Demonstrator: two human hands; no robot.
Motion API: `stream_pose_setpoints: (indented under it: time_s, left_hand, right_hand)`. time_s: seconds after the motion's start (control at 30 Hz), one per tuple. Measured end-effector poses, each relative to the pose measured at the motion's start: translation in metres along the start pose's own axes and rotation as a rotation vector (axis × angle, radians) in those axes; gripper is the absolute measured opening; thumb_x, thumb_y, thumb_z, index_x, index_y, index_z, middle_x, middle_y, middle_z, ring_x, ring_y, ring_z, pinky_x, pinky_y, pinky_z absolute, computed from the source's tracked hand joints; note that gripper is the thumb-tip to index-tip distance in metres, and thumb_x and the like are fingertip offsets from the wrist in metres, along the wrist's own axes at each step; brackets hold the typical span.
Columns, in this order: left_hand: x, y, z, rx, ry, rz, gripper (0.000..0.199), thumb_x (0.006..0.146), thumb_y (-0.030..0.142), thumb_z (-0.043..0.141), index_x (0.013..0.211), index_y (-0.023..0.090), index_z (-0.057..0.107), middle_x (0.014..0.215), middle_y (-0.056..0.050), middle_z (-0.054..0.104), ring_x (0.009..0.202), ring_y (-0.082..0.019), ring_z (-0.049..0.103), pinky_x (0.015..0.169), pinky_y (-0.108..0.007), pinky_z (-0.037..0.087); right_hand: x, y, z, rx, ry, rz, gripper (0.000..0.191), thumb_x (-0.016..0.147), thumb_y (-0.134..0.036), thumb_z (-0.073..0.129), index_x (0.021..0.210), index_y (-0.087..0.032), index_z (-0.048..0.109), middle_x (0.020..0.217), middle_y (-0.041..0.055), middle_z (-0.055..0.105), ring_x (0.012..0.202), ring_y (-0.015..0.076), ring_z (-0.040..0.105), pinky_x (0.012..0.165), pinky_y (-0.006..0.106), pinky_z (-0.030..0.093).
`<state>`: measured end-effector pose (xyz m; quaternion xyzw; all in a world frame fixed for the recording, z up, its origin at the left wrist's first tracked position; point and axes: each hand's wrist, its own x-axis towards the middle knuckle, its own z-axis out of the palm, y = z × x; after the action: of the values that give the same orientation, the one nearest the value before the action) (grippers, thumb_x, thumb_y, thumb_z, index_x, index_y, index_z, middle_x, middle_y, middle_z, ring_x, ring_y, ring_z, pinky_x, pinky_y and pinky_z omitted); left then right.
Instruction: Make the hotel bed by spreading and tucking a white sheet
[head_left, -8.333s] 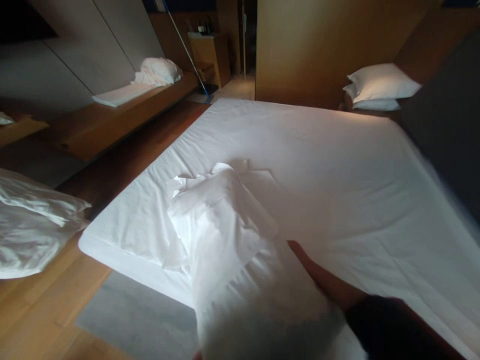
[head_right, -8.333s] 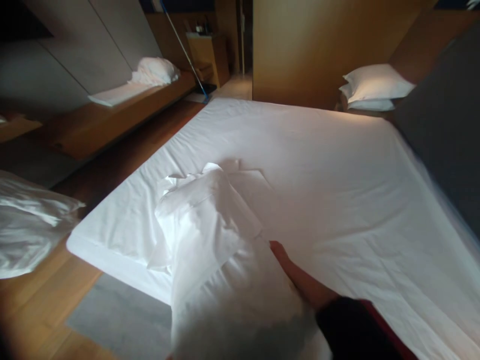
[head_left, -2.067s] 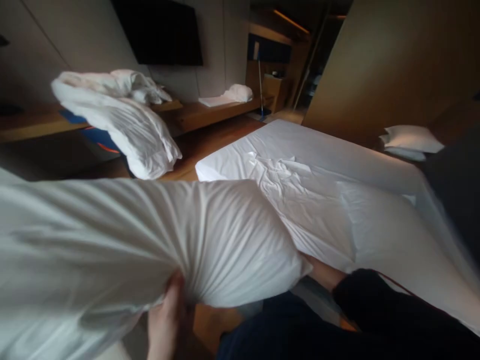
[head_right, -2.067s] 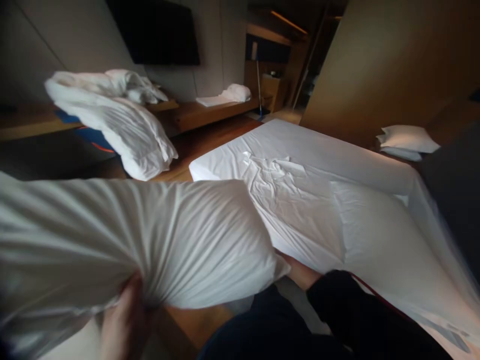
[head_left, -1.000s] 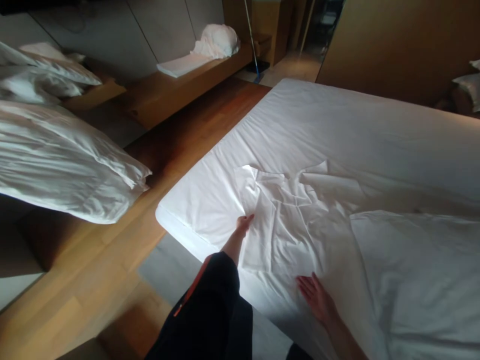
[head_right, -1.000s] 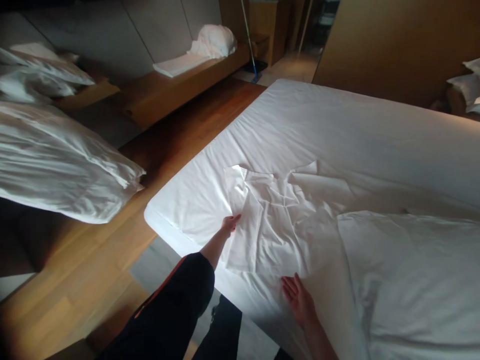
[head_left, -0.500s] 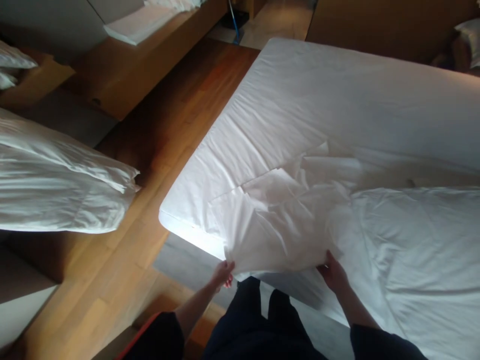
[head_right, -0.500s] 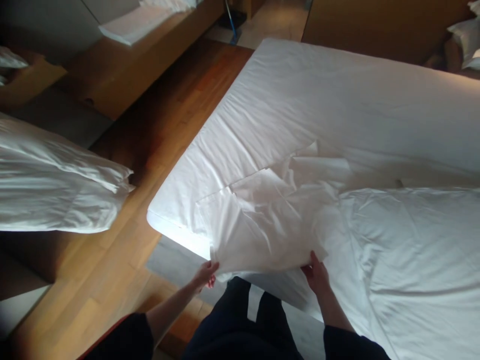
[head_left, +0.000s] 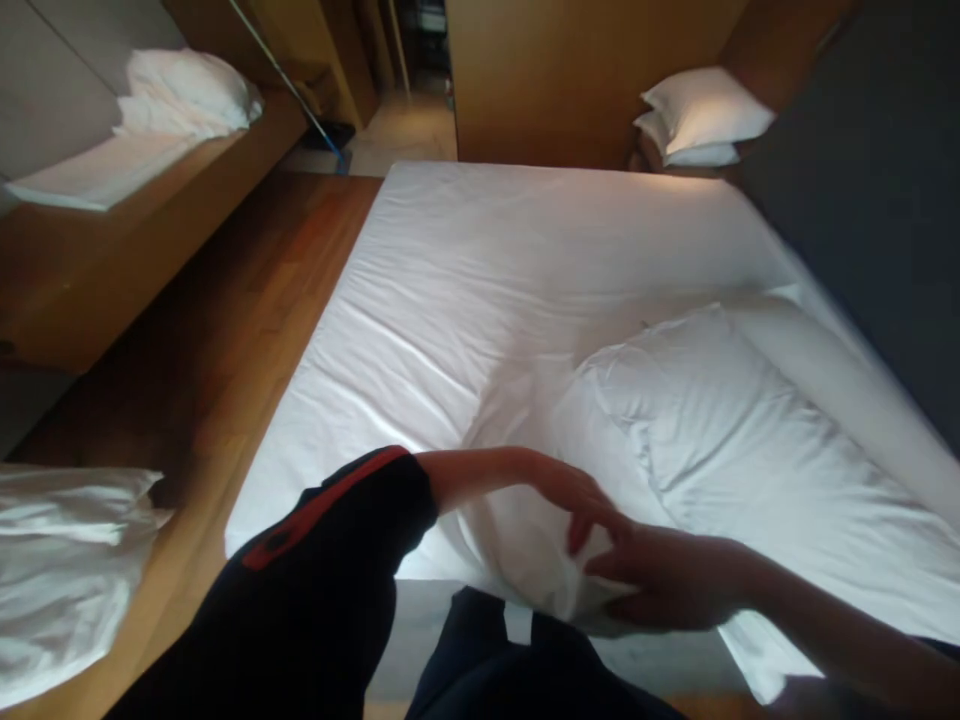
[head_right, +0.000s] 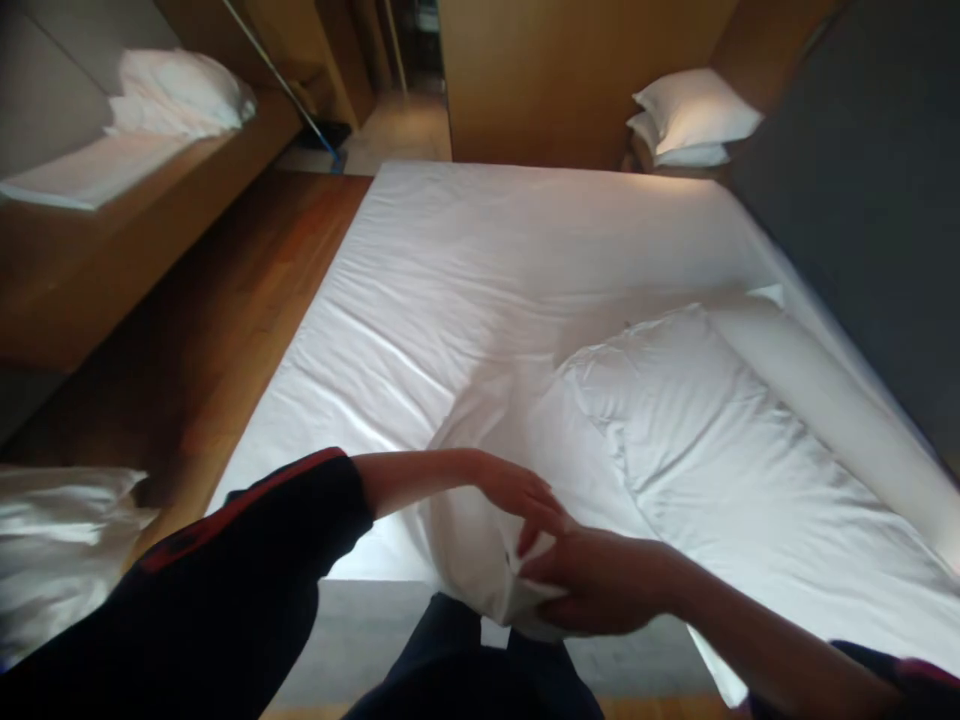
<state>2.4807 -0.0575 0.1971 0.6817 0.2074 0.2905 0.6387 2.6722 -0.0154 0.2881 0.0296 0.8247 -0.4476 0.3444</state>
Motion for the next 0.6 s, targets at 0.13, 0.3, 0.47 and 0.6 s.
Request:
stream_pose_setpoints:
  time_s: [0.13,0.3,0.47,0.6]
  left_hand:
    - [-0.028,-0.011,0.014,0.297,0.134,-0.326,0.037,0.075,0.035,0.075,0.044,0.021,0.062,0.04,0.004,0.053,0.042,-0.01,0.048,0.075,-0.028,0.049]
    - [-0.016,0.07,0.029,0.387,0.464,-0.347,0.046,0.075,0.035,0.075,0.12,0.026,0.068,0.101,-0.003,0.073,0.088,-0.018,0.065,0.083,-0.026,0.047]
    - [0.024,0.102,0.066,0.222,0.277,-0.329,0.025,0.077,0.033,0.072,0.101,0.027,0.075,0.094,0.0,0.074,0.104,-0.022,0.064,0.109,-0.034,0.036]
    - [-0.068,0.064,0.103,0.392,0.542,-0.746,0.008,0.069,0.03,0.071,0.075,0.028,0.076,0.078,0.0,0.073,0.094,-0.024,0.066,0.113,-0.038,0.031]
  right_hand:
    - [-0.138,0.015,-0.014,0.028,0.355,0.375,0.035,0.093,-0.047,0.046,0.104,-0.025,0.07,0.095,0.0079,0.069,0.087,0.0201,0.062,0.075,0.028,0.046]
    - [-0.139,0.006,-0.015,-0.109,0.295,0.225,0.036,0.095,-0.043,0.044,0.114,-0.025,0.068,0.086,0.0064,0.069,0.078,0.0196,0.061,0.072,0.03,0.042]
    - [-0.137,-0.038,-0.033,-0.125,0.282,0.065,0.037,0.096,-0.041,0.044,0.124,-0.028,0.064,0.086,0.0034,0.068,0.073,0.0158,0.061,0.067,0.025,0.04]
    - [-0.166,-0.009,-0.013,-0.049,0.267,0.334,0.054,0.076,-0.043,0.068,0.128,-0.032,0.061,0.087,0.0038,0.067,0.076,0.0198,0.062,0.065,0.026,0.042]
